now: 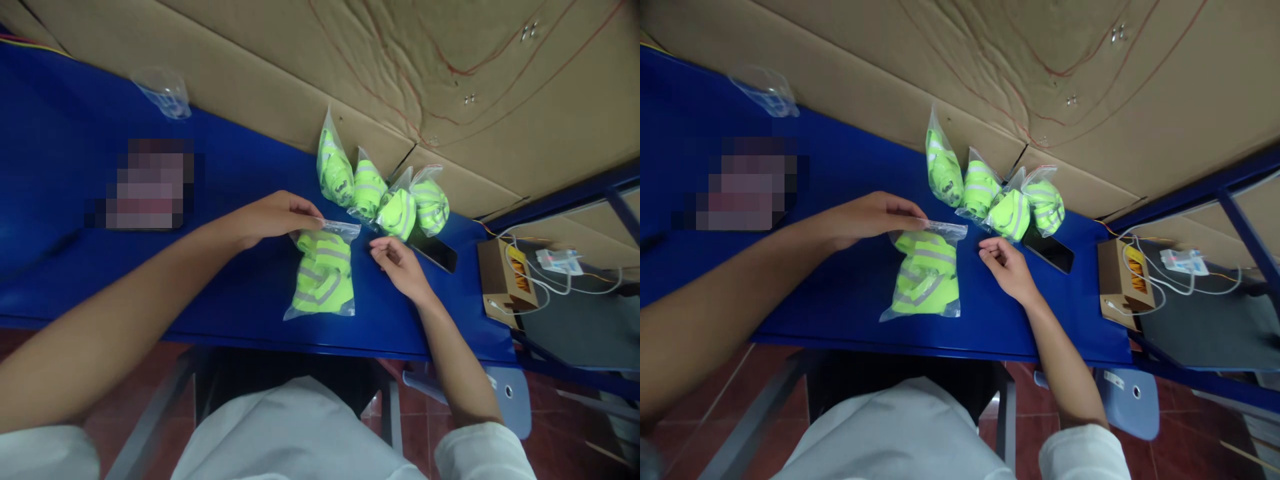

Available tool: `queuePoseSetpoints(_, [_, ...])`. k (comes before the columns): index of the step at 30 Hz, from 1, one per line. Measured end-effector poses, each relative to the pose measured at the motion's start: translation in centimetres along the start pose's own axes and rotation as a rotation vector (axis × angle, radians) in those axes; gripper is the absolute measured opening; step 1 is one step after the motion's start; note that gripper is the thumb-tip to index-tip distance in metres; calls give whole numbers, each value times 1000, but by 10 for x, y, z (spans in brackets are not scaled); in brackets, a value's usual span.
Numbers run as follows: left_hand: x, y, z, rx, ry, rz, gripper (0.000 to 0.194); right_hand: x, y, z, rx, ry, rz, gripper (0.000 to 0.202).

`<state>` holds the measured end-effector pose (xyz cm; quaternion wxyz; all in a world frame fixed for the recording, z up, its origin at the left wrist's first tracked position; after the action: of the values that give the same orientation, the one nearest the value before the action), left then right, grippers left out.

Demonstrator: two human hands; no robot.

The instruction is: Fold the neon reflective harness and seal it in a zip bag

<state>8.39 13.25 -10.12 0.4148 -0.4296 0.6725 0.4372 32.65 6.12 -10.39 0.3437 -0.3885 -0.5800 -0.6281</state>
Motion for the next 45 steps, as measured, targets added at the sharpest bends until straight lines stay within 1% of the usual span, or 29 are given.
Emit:
queuePoseSetpoints(1, [-2, 3, 1, 11, -17, 42, 16, 1, 0, -1, 0, 9, -7, 47])
queuePoseSetpoints(4, [-7, 12, 2, -9, -73, 98, 18, 3, -1, -2, 3, 35, -28, 47])
queuePoseSetpoints(9, [-2, 8, 4, -21, -84, 126, 10, 5, -2, -4, 12, 61, -58, 44])
queuePoseSetpoints(11, [0, 8, 5, -41, -80, 131, 11, 6, -2, -5, 12, 67, -58, 43])
queuePoseSetpoints(13, [1, 7, 5, -35, -84, 143, 13, 7, -2, -5, 13, 69, -61, 43])
queuePoseSetpoints(15, [-3, 7, 4, -33, -127, 204, 13, 8, -2, -5, 15, 68, -67, 42])
queuePoseSetpoints(19, [-21, 11, -1, -73, -269, 405, 16, 6, -2, -4, 12, 67, -75, 43])
queuePoseSetpoints(22, [-27, 6, 0, -42, -289, 461, 20, 4, -2, -3, 8, 58, -67, 43])
queuePoseSetpoints(26, [-35, -1, 10, -28, -315, 546, 19, 3, -3, -2, 13, 56, -57, 43])
queuePoseSetpoints(30, [-37, -14, 11, 73, -323, 607, 24, 2, -3, -1, 10, 74, -56, 46])
queuePoseSetpoints(31, [-38, -15, 10, 75, -331, 615, 25, 2, -3, -1, 9, 77, -53, 46])
queuePoseSetpoints(35, [-38, -9, 10, 9, -369, 649, 30, 2, -3, 0, 10, 91, -48, 43])
queuePoseSetpoints(38, [-36, -12, 10, 46, -409, 713, 36, 3, -4, 0, 12, 101, -51, 40])
queuePoseSetpoints(41, [-43, -21, 10, 84, -470, 732, 42, 3, -4, 0, 11, 111, -54, 39])
queuePoseSetpoints(43, [-48, -26, 12, 83, -465, 712, 39, 4, -3, 0, 9, 121, -54, 38])
queuePoseSetpoints(45, [-50, -28, 14, 41, -439, 717, 31, 4, -4, 0, 9, 131, -53, 37])
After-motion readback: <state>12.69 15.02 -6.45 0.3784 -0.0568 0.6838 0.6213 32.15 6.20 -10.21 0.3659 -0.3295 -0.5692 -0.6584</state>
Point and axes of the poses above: each hand's wrist, its own z-axis towards the middle knuckle, its own y-axis out of the back of the hand, x = y × z, the point moved 10 cm from there along z, towards the middle knuckle, and after that the axes turned 13 degrees about -x, right-handed, at the moved point
